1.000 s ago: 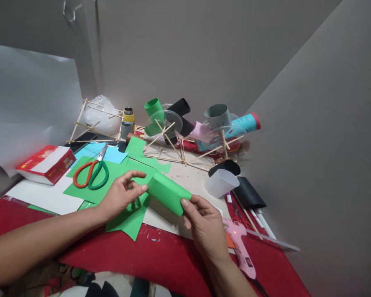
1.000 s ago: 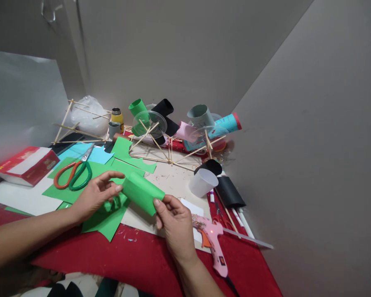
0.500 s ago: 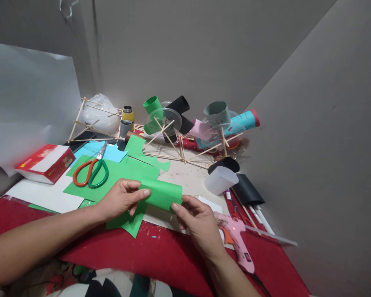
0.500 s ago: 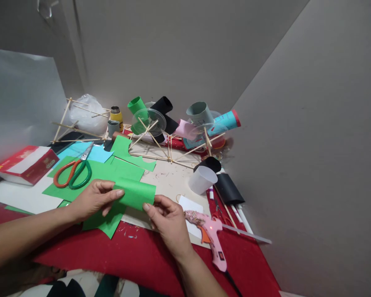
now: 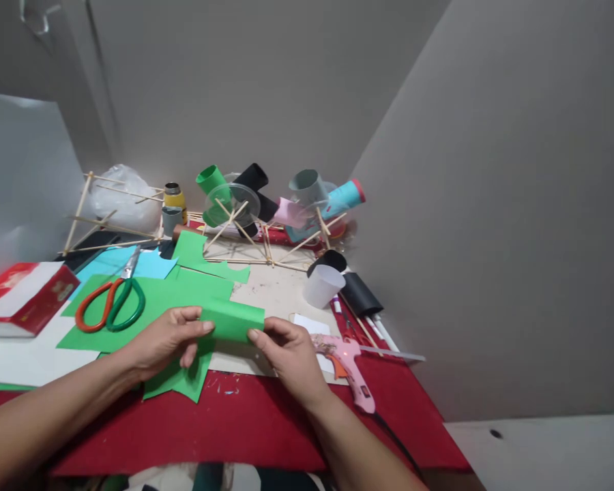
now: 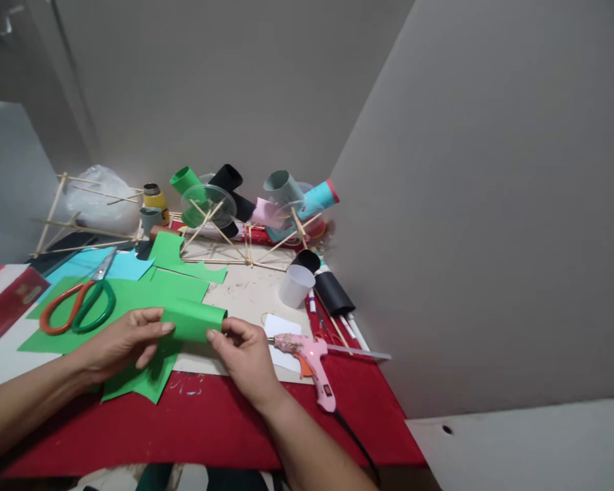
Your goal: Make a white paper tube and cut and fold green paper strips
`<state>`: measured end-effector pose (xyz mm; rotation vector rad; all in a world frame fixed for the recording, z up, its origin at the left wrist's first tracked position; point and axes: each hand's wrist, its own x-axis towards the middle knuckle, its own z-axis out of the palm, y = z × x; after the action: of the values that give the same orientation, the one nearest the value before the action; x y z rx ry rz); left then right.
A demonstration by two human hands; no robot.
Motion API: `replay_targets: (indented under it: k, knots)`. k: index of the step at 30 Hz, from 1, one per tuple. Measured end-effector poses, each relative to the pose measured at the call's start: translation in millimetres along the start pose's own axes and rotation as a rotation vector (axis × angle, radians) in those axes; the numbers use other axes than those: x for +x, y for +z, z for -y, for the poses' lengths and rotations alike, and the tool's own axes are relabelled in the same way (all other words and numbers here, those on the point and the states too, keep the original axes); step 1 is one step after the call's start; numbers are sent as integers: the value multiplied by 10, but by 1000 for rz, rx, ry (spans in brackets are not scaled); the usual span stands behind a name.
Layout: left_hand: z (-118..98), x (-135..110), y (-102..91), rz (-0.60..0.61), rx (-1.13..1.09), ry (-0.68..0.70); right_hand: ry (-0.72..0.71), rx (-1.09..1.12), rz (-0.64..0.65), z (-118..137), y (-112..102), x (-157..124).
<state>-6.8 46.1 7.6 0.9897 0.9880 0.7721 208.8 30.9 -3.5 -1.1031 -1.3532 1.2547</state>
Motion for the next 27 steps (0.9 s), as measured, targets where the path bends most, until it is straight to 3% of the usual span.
replay_targets:
  k: [6,12,18,27]
  knots:
    - [23,41,-9,5,-107,-51,-39,23,0,-44,23,38]
    - [31,39,48,-35,-185,-5,-69,46,-5,11,17,30]
    - [124,41,96,-47,-236,53,8,89,-15,-31,-9,27]
    - [239,97,80,-18,-227,28,125,93,12,-117,-59,77]
